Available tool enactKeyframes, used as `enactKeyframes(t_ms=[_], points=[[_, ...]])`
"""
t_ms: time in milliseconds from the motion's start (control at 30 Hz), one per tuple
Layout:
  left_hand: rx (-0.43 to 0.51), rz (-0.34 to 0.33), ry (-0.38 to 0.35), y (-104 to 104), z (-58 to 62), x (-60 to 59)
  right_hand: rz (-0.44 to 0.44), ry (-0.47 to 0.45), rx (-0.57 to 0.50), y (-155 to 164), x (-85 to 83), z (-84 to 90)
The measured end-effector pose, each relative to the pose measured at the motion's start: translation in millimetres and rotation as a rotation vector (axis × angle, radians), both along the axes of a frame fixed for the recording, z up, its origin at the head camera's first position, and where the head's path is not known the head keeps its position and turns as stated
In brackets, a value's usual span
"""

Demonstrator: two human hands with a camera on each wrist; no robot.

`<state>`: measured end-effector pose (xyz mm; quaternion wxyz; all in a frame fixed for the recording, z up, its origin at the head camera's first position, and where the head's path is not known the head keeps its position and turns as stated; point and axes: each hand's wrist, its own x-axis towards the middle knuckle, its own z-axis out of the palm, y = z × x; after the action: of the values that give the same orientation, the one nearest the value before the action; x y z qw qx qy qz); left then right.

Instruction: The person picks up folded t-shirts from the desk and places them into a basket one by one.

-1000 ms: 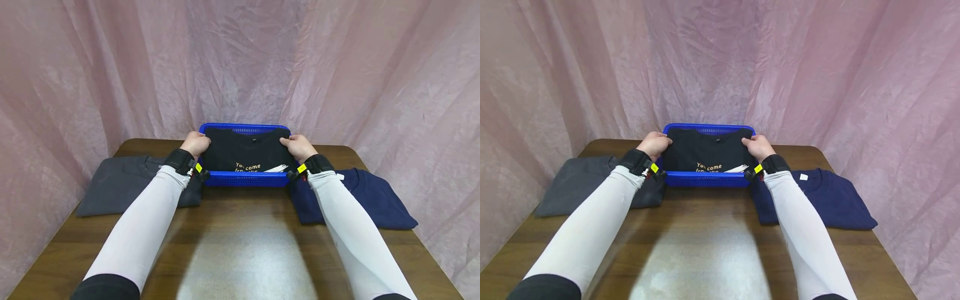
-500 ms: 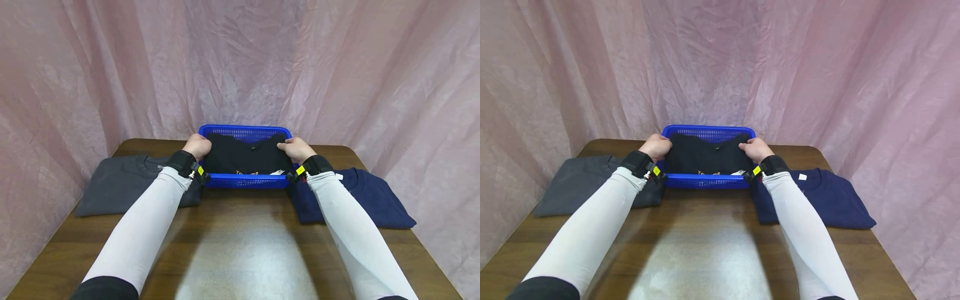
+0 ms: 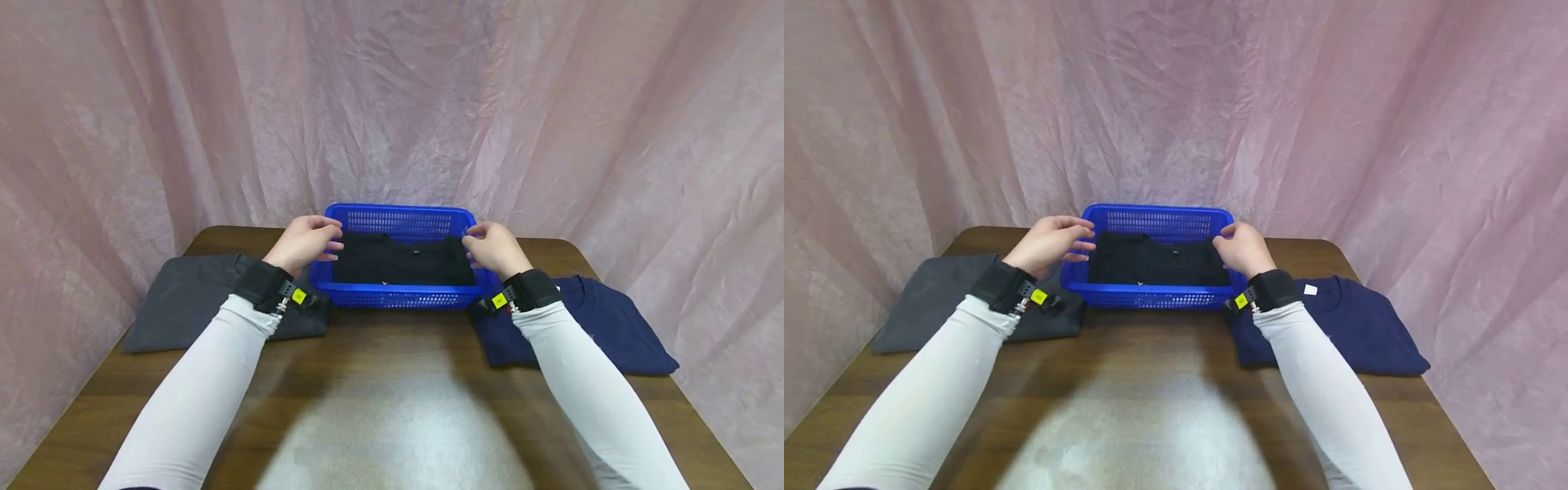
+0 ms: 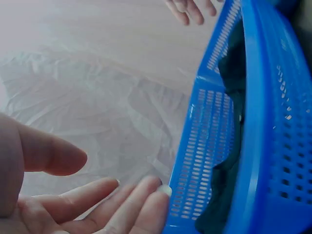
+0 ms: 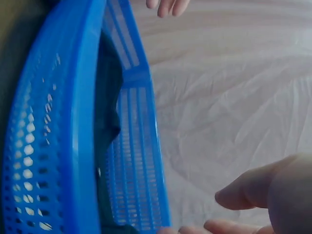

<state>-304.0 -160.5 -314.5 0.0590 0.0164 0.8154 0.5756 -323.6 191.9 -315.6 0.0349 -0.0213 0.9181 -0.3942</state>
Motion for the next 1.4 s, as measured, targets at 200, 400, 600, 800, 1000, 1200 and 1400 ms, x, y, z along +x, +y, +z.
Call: enactKeyframes(t_ms=[200, 400, 600, 800, 1000, 1200, 1400], points=[[0.066, -0.047, 0.033, -28.8, -15.1, 19.5, 0.030, 0.057, -0.116, -4.8, 16.1, -7.7], [0.053, -0.037, 0.047, -58.4, -32.7, 44.3, 0.098, 0.072, -0.203, -21.1, 39.1, -15.6], [0.008, -0.020, 0.065, -90.5, -50.6, 69.0, 0.209, 0.083, -0.259, -46.9, 61.8, -20.9], [-0.044, 0.006, 0.076, -128.0, -69.6, 87.9, 0.317, 0.050, -0.275, -80.3, 78.2, -30.5], [-0.095, 0.047, 0.041, -168.4, -84.7, 98.5, 0.393, -0.046, -0.249, -118.1, 86.5, -58.8], [-0.147, 0.074, 0.023, -204.4, -96.5, 104.0, 0.377, -0.137, -0.260, -148.4, 84.0, -95.8], [-0.358, 0.266, 0.041, -237.2, -105.9, 108.6, 0.330, -0.162, -0.262, -175.4, 82.1, -119.9]])
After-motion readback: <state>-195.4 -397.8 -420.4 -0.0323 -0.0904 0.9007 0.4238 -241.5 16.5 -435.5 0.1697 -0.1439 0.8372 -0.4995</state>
